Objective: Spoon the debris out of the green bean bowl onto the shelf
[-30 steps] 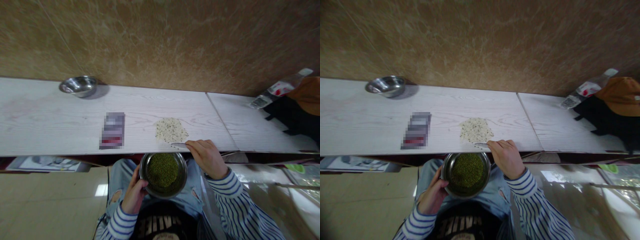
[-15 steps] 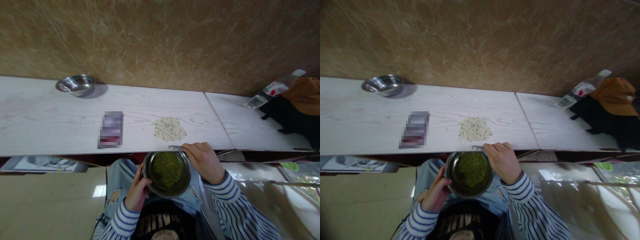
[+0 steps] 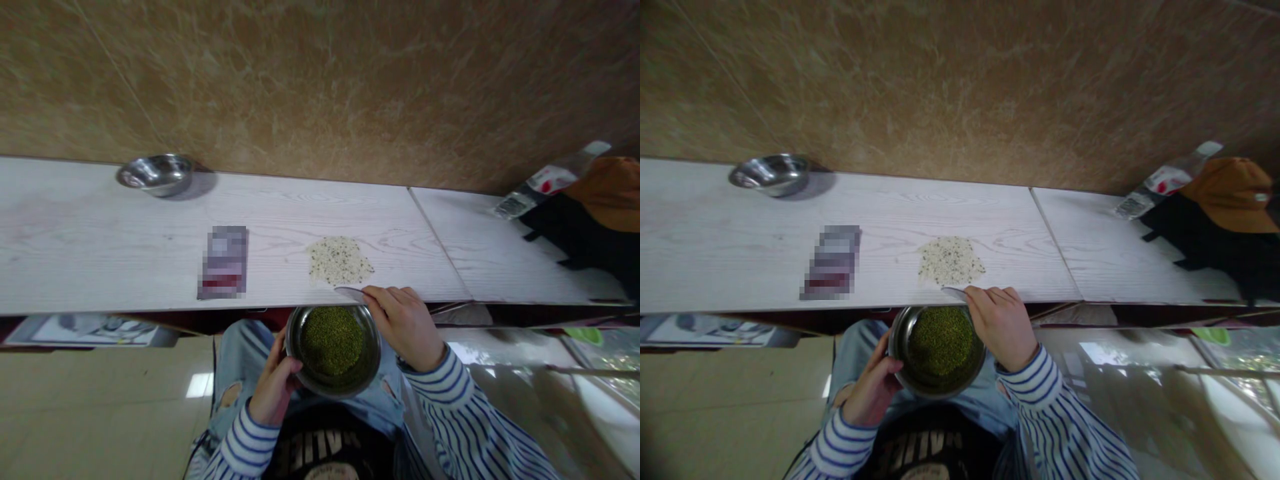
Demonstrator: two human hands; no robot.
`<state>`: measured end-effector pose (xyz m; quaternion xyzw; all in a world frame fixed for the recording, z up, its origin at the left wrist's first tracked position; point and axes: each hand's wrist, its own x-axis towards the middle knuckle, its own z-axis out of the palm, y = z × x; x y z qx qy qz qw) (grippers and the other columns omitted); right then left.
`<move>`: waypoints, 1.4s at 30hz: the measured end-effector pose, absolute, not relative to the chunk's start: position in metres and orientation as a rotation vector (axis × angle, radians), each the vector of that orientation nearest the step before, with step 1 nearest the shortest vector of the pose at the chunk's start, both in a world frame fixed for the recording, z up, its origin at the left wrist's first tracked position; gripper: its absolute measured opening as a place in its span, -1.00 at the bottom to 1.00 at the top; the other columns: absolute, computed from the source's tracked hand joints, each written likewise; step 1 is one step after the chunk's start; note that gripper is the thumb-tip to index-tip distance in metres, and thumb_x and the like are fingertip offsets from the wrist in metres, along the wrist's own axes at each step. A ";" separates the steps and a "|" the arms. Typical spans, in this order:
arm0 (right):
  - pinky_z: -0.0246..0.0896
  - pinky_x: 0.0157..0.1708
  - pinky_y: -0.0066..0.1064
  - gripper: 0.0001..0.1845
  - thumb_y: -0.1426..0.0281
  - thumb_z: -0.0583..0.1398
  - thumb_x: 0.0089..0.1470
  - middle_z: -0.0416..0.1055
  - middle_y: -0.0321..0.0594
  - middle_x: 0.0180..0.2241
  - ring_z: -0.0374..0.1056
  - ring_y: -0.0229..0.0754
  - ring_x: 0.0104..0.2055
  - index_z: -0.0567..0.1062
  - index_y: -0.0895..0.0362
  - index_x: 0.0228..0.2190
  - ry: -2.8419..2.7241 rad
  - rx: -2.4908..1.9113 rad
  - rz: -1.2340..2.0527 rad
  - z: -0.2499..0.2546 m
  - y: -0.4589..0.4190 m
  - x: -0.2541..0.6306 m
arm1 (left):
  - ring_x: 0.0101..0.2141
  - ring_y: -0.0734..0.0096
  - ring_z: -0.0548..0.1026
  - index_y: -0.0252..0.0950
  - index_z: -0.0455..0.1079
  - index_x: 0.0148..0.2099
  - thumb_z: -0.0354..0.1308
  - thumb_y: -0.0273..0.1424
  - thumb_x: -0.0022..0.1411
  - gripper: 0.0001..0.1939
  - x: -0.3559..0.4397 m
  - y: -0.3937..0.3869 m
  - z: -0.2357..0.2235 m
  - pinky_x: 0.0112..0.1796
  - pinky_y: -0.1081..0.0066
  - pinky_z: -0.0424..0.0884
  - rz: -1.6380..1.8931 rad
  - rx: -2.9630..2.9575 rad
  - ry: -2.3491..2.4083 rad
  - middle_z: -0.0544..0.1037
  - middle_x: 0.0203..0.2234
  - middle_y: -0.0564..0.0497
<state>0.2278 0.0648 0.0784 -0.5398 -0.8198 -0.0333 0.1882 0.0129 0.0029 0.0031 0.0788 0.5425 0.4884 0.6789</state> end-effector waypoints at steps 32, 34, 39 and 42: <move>0.13 -0.30 -0.33 -0.77 0.39 0.03 0.23 0.53 -0.18 -0.41 0.41 -0.17 -0.40 0.47 0.15 -0.22 -2.228 -1.593 -0.162 0.073 0.080 0.224 | -0.37 0.31 0.40 -0.13 0.28 0.15 0.17 -0.48 -0.21 -0.24 0.004 0.002 0.002 -0.45 0.37 0.32 1.093 0.168 1.242 0.50 -0.22 0.03; 0.13 -0.30 -0.33 -0.77 0.39 0.03 0.23 0.53 -0.18 -0.42 0.41 -0.17 -0.40 0.47 0.15 -0.22 -2.230 -1.580 -0.155 0.073 0.080 0.223 | -0.42 0.33 0.38 -0.14 0.25 0.17 0.18 -0.48 -0.21 -0.22 0.003 0.002 0.003 -0.47 0.38 0.32 1.096 0.163 1.238 0.50 -0.27 0.04; 0.15 -0.27 -0.32 -0.77 0.39 0.04 0.24 0.54 -0.16 -0.37 0.42 -0.17 -0.35 0.47 0.15 -0.21 -2.253 -1.562 -0.116 0.075 0.079 0.223 | -0.41 0.35 0.37 -0.14 0.24 0.17 0.17 -0.50 -0.21 -0.22 0.003 0.002 0.006 -0.47 0.38 0.35 1.099 0.147 1.222 0.49 -0.26 0.04; 0.16 -0.25 -0.32 -0.79 0.38 0.06 0.23 0.55 -0.17 -0.35 0.43 -0.17 -0.33 0.48 0.14 -0.20 -2.268 -1.537 -0.074 0.076 0.078 0.223 | -0.38 0.34 0.37 -0.14 0.25 0.16 0.17 -0.51 -0.21 -0.22 0.003 0.002 0.004 -0.45 0.37 0.35 1.110 0.146 1.224 0.48 -0.22 0.02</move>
